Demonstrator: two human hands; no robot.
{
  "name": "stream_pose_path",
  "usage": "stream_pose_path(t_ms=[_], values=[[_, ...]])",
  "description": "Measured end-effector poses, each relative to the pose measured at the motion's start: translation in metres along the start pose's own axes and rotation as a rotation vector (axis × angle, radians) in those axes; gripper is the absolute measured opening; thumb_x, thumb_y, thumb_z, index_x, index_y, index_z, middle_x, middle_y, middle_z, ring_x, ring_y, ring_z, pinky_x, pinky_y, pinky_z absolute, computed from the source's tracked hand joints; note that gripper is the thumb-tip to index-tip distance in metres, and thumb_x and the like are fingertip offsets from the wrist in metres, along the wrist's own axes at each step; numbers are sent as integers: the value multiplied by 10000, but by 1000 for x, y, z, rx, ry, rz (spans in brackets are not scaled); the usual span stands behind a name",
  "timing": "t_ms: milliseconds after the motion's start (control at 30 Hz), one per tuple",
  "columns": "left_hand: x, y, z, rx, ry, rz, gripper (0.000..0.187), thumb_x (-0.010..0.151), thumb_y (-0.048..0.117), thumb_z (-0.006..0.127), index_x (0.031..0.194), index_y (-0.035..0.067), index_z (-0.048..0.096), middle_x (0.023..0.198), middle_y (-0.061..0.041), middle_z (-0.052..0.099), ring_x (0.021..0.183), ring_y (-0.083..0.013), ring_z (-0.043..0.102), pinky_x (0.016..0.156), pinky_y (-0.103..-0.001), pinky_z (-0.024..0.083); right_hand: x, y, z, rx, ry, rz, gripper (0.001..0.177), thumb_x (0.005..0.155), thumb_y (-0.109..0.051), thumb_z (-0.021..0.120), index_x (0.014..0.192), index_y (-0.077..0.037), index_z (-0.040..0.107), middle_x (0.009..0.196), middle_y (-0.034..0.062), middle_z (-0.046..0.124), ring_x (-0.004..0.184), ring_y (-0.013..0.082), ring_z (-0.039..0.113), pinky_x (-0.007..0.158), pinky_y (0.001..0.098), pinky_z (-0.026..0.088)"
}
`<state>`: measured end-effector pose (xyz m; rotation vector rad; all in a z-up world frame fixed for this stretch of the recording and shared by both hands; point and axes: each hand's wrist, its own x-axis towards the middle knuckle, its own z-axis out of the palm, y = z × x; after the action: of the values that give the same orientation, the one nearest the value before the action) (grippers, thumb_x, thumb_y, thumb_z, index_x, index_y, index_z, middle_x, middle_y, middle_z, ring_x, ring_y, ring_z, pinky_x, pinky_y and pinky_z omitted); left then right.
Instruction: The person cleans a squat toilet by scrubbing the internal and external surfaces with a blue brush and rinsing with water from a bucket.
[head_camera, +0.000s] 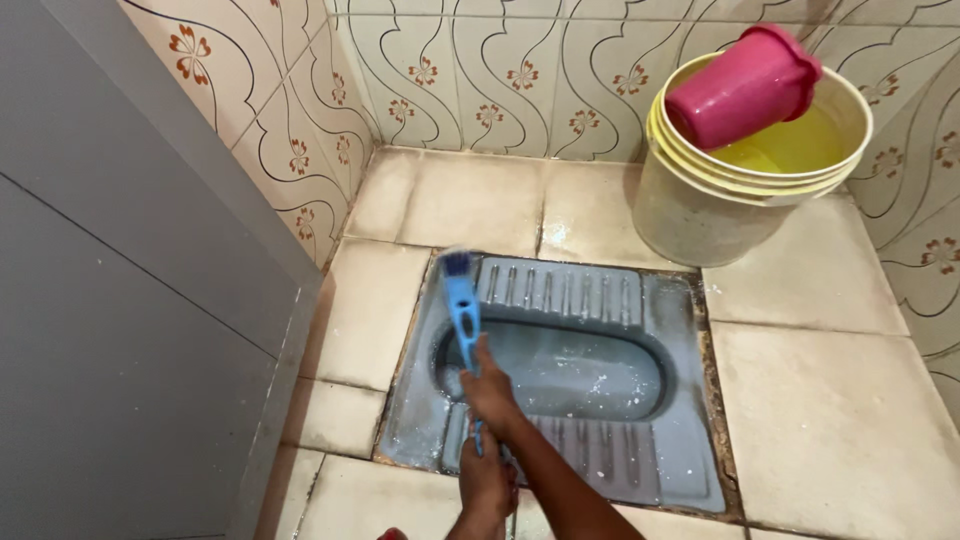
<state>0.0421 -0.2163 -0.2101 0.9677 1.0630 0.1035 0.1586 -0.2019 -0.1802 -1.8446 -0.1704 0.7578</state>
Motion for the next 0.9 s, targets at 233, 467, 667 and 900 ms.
stream_pose_path(t_ms=[233,467,667,900], values=[[3,-82,61,482,-225,305,434,963,531,650,1105,122,626,726,-135,664,599,-267,668,542,-430,522,-44,66,-116,252,454,35,862,953,-195,589,1667,-292,116,712,107,590,526,180,519,450,358,463],[-7,-71,72,680,-18,460,483,944,511,650,967,31,693,892,-240,736,858,-425,691,747,-496,540,-56,39,-118,356,519,121,877,991,-117,487,1646,-305,-65,654,110,569,465,199,500,413,374,444],[10,-7,38,27,274,91,536,958,519,539,1100,13,642,788,-197,741,621,-332,732,533,-449,547,27,-5,-5,-273,-99,-48,875,954,-239,550,1649,-273,20,694,157,677,531,255,644,507,390,547],[-6,-2,37,263,139,140,519,1006,503,490,1129,23,646,776,-238,667,664,-353,628,587,-460,462,34,41,-17,-268,-11,-355,854,989,-267,577,1657,-249,44,861,164,708,668,233,661,613,386,549]])
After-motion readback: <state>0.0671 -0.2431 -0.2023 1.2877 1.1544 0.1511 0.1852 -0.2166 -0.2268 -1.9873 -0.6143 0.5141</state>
